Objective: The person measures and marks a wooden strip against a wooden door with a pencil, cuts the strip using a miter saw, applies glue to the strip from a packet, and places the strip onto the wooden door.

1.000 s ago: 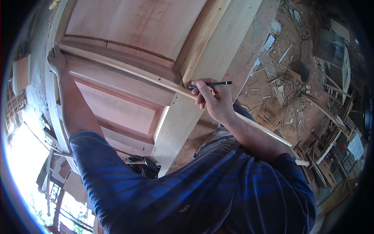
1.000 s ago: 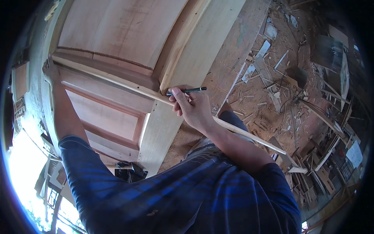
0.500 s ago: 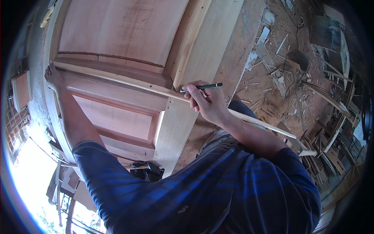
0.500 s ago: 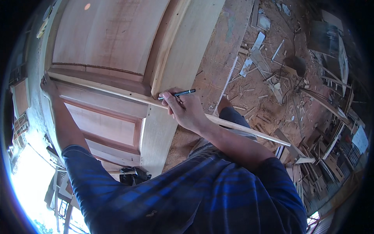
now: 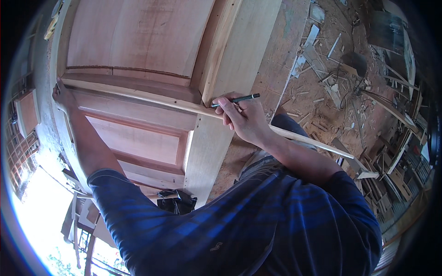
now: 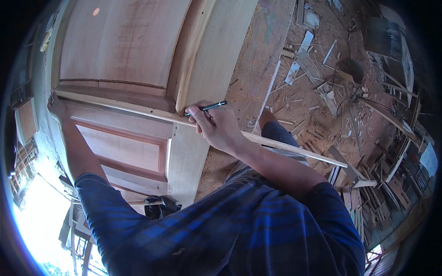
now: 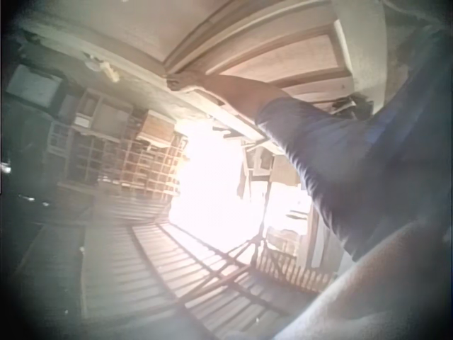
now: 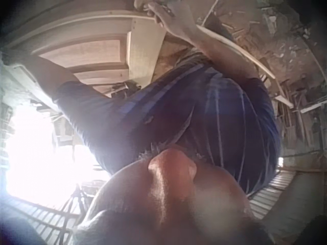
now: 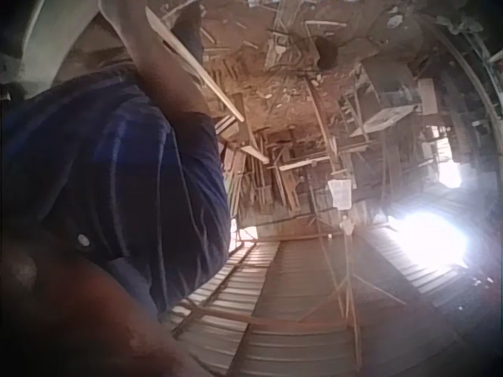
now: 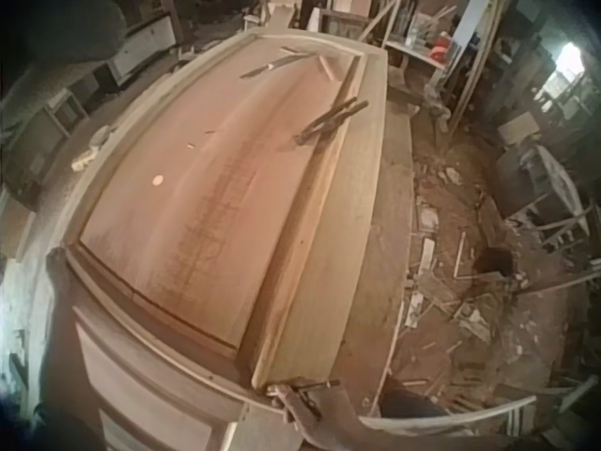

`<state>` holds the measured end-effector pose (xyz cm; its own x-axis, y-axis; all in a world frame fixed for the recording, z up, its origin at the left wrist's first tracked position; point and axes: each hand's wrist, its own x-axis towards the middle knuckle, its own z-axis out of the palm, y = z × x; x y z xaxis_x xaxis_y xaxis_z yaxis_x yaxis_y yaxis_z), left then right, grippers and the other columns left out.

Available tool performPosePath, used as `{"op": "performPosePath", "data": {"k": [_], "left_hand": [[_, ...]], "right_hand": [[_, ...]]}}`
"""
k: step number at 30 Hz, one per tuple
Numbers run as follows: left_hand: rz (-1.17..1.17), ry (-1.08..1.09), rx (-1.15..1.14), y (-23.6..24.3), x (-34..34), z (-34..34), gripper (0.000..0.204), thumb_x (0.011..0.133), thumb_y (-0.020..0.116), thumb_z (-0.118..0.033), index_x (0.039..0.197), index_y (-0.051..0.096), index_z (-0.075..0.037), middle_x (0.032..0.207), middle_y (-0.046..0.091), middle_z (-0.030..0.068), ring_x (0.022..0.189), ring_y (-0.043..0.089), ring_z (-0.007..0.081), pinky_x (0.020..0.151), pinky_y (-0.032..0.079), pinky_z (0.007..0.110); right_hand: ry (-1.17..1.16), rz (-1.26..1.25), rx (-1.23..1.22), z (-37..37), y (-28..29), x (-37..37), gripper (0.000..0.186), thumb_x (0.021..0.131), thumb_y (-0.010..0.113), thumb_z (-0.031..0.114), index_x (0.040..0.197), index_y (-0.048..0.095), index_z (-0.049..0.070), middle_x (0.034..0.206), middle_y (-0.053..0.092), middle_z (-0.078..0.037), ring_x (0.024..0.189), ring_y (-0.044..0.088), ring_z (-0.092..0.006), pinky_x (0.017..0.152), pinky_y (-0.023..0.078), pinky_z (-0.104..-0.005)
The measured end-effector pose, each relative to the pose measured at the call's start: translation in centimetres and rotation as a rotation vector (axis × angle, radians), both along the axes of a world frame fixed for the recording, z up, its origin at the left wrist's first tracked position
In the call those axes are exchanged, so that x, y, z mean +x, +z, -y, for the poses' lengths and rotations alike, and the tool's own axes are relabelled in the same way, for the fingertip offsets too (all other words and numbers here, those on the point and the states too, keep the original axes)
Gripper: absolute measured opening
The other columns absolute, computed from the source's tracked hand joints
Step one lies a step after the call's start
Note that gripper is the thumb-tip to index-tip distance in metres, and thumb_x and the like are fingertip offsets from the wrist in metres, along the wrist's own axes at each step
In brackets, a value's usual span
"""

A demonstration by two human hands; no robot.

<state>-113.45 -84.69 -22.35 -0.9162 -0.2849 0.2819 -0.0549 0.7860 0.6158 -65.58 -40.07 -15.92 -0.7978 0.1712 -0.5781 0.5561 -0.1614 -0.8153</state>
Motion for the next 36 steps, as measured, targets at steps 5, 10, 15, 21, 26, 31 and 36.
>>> {"op": "performPosePath", "data": {"k": [5,10,15,21,26,31,36], "left_hand": [[-0.007,-0.040,0.073,0.5,0.0,0.8,0.072,0.094,0.074,-0.061,0.123,0.072,0.004,0.123,0.071,0.0213,0.111,0.066,0.0320,0.100,0.050,0.042],[-0.001,-0.024,0.015,0.2,0.1,-0.6,0.076,0.093,0.073,-0.064,0.126,0.070,0.004,0.122,0.072,0.0204,0.112,0.068,0.0314,0.101,0.051,0.042],[0.031,-0.011,0.011,0.7,0.1,0.6,0.077,0.094,0.070,-0.067,0.126,0.071,0.003,0.121,0.073,0.0190,0.113,0.069,0.0319,0.103,0.051,0.043],[0.041,-0.019,-0.023,0.5,0.6,-1.6,0.084,0.091,0.073,-0.068,0.128,0.067,0.006,0.126,0.070,0.0211,0.117,0.066,0.0340,0.104,0.049,0.044],[-0.025,0.043,-0.074,0.1,-0.3,1.0,0.085,0.089,0.067,-0.075,0.127,0.072,0.001,0.127,0.074,0.0184,0.121,0.068,0.0360,0.110,0.046,0.048],[-0.001,0.033,-0.153,-0.5,-0.6,-1.0,0.089,0.092,0.059,-0.079,0.130,0.069,0.002,0.130,0.072,0.0202,0.127,0.065,0.0376,0.118,0.034,0.054],[-0.121,0.151,-0.183,-1.7,-0.1,0.5,0.099,0.095,0.054,-0.077,0.146,0.052,0.007,0.143,0.062,0.0254,0.138,0.055,0.0412,0.122,0.026,0.057]], "right_hand": [[-0.020,-0.051,-0.032,0.2,0.1,0.0,0.040,0.114,0.053,0.031,0.116,0.069,-0.005,0.088,0.070,-0.008,0.065,0.061,-0.0061,0.053,0.049,-0.0214],[-0.021,-0.094,-0.034,-0.1,-0.4,0.3,0.039,0.114,0.053,0.030,0.116,0.069,-0.006,0.088,0.071,-0.009,0.065,0.061,-0.0064,0.053,0.048,-0.0211],[-0.060,-0.072,-0.008,0.1,0.1,0.3,0.034,0.112,0.058,0.027,0.115,0.071,-0.004,0.084,0.073,-0.008,0.069,0.068,-0.0105,0.058,0.053,-0.0270],[-0.291,-0.526,0.210,-1.5,-0.6,5.1,0.023,0.109,0.060,0.014,0.125,0.063,-0.002,0.099,0.071,-0.012,0.080,0.069,-0.0177,0.070,0.055,-0.0304],[0.087,-0.391,0.807,-4.9,1.9,7.8,0.030,0.102,0.071,0.021,0.121,0.062,0.000,0.098,0.067,-0.015,0.088,0.069,-0.0306,0.076,0.055,-0.0415],[0.381,-0.115,0.699,-5.6,2.1,10.3,0.033,0.100,0.073,0.034,0.107,0.064,0.003,0.086,0.067,-0.016,0.078,0.070,-0.0368,0.069,0.054,-0.0454],[0.319,-0.205,0.727,-5.5,1.9,11.4,0.034,0.097,0.076,0.037,0.099,0.063,0.005,0.083,0.067,-0.016,0.075,0.069,-0.0378,0.066,0.053,-0.0470]]}}
